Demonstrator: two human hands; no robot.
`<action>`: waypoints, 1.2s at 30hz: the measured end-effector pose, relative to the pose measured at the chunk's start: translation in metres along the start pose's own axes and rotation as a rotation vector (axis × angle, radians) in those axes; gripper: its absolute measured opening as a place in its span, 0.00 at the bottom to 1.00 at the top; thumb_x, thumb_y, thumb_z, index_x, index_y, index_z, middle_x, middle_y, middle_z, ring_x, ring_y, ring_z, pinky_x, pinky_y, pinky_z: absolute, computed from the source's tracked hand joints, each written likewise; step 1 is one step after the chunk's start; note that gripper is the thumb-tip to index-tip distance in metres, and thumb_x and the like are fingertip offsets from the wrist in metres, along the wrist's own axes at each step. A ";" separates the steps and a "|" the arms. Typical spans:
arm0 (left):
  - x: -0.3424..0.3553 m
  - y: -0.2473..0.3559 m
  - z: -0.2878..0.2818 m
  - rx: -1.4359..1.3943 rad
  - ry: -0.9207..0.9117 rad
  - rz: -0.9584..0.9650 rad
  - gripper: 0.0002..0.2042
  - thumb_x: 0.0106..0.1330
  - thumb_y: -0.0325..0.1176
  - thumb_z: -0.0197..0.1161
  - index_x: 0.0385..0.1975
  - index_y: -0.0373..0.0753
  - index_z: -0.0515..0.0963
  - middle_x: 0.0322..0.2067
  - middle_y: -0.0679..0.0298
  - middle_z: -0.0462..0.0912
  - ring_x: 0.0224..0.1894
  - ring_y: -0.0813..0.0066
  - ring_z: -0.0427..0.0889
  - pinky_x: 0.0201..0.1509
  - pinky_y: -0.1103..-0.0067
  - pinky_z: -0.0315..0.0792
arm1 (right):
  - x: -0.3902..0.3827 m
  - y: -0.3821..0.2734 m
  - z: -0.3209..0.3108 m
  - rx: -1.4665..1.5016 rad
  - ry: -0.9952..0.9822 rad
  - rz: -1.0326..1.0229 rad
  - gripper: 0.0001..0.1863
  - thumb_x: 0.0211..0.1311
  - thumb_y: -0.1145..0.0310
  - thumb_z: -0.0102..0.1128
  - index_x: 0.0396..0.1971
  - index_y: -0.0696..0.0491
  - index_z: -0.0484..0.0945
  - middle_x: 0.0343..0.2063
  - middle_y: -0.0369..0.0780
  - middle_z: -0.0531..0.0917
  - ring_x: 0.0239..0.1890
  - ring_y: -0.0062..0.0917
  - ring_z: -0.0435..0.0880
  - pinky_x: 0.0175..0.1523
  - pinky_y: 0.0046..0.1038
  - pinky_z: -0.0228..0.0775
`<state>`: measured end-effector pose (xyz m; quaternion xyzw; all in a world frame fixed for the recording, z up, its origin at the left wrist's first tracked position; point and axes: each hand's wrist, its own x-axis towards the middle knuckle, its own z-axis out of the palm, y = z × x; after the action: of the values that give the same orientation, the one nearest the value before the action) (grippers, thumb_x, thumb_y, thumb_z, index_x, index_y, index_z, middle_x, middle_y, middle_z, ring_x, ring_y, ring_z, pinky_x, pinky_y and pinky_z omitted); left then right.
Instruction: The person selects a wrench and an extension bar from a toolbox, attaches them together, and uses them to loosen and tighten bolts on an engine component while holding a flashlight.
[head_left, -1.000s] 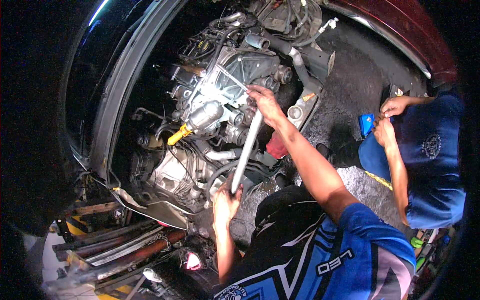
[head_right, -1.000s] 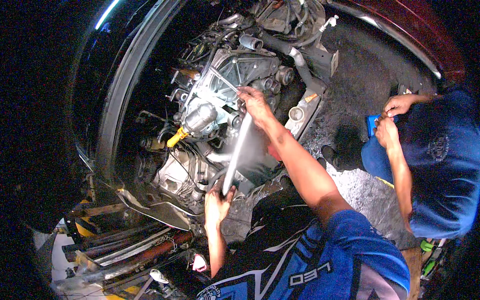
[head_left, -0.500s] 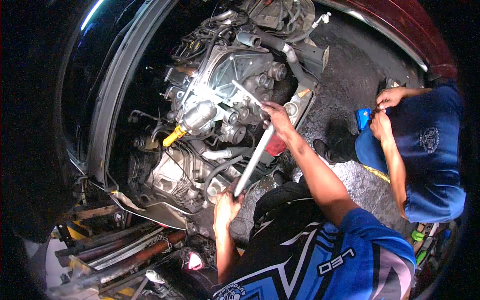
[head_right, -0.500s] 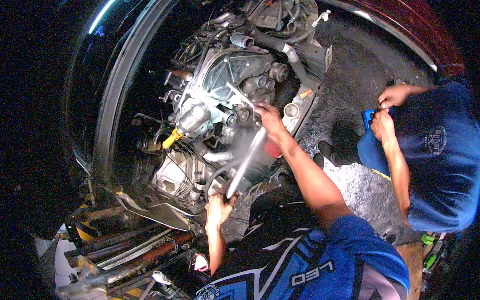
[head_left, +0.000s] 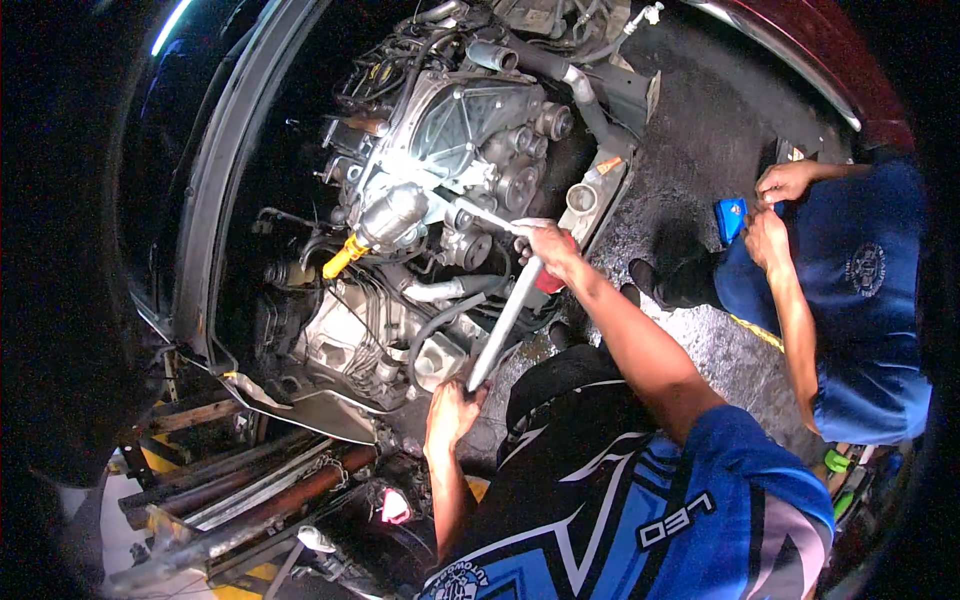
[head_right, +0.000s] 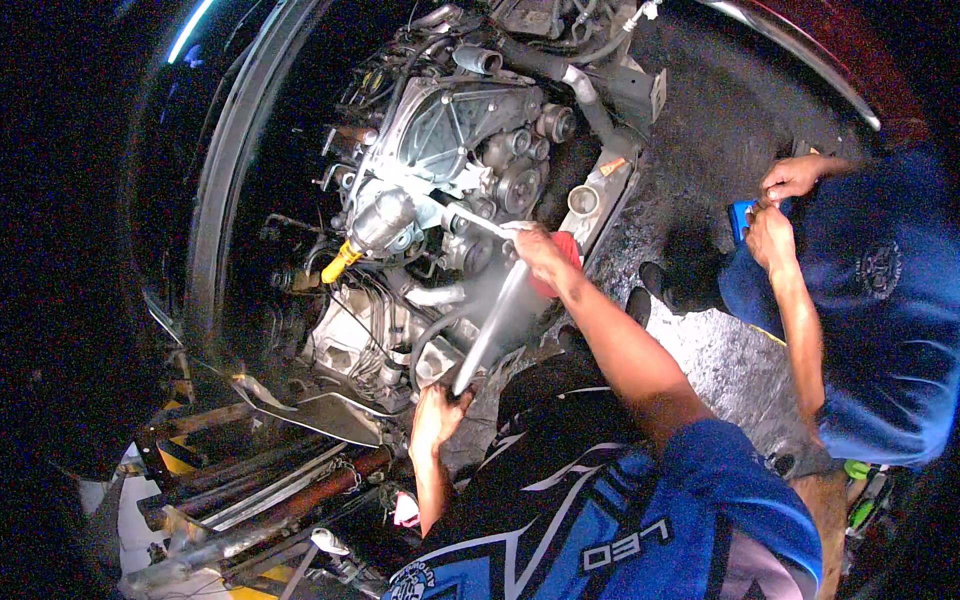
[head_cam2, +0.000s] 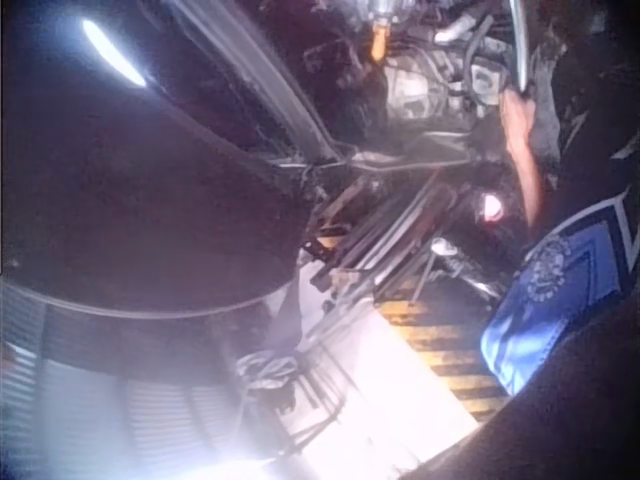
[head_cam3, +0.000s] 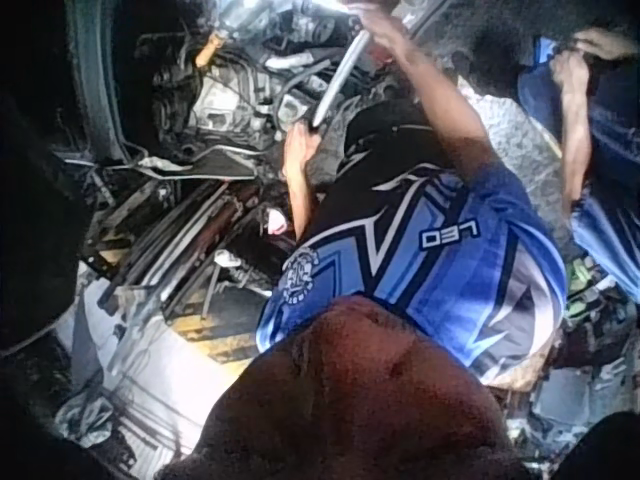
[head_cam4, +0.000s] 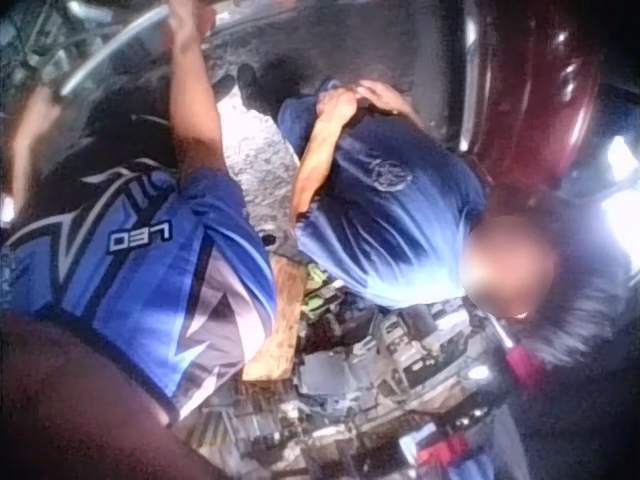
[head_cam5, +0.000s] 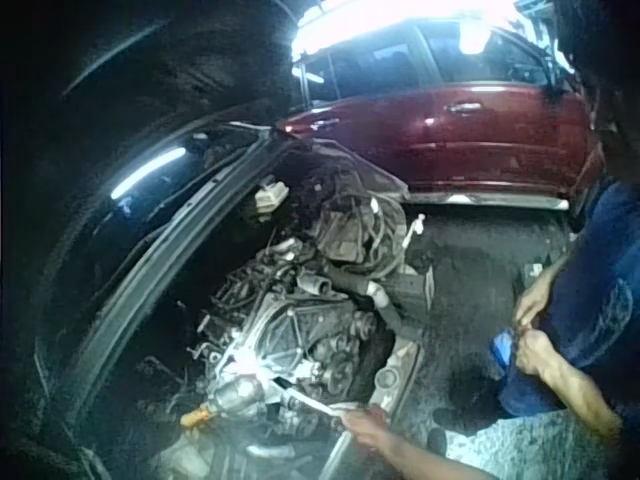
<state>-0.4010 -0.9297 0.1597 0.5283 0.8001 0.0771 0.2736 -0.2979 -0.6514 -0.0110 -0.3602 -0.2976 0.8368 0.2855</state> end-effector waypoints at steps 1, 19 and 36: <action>-0.003 0.006 -0.006 0.010 -0.002 -0.030 0.25 0.59 0.38 0.62 0.56 0.34 0.73 0.39 0.39 0.80 0.45 0.45 0.80 0.51 0.63 0.72 | 0.003 0.005 0.005 0.006 -0.038 0.008 0.13 0.67 0.66 0.52 0.48 0.52 0.78 0.20 0.33 0.77 0.18 0.18 0.72 0.24 0.26 0.73; -0.005 0.054 -0.091 0.627 0.158 0.094 0.17 0.51 0.35 0.70 0.41 0.39 0.77 0.38 0.58 0.82 0.35 0.61 0.82 0.41 0.66 0.74 | 0.027 -0.005 0.043 0.502 -0.159 0.137 0.08 0.64 0.68 0.55 0.33 0.55 0.80 0.21 0.31 0.75 0.19 0.14 0.69 0.23 0.19 0.65; 0.029 -0.007 -0.054 0.163 -0.030 -0.138 0.18 0.62 0.38 0.65 0.48 0.36 0.77 0.33 0.48 0.84 0.32 0.63 0.82 0.39 0.67 0.75 | 0.048 -0.006 0.045 0.596 -0.229 -0.176 0.07 0.61 0.70 0.55 0.26 0.54 0.79 0.21 0.37 0.80 0.21 0.24 0.78 0.27 0.32 0.74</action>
<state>-0.4429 -0.8977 0.1914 0.4936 0.8339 -0.0149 0.2462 -0.3591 -0.6276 -0.0021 -0.1372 -0.0998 0.8943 0.4141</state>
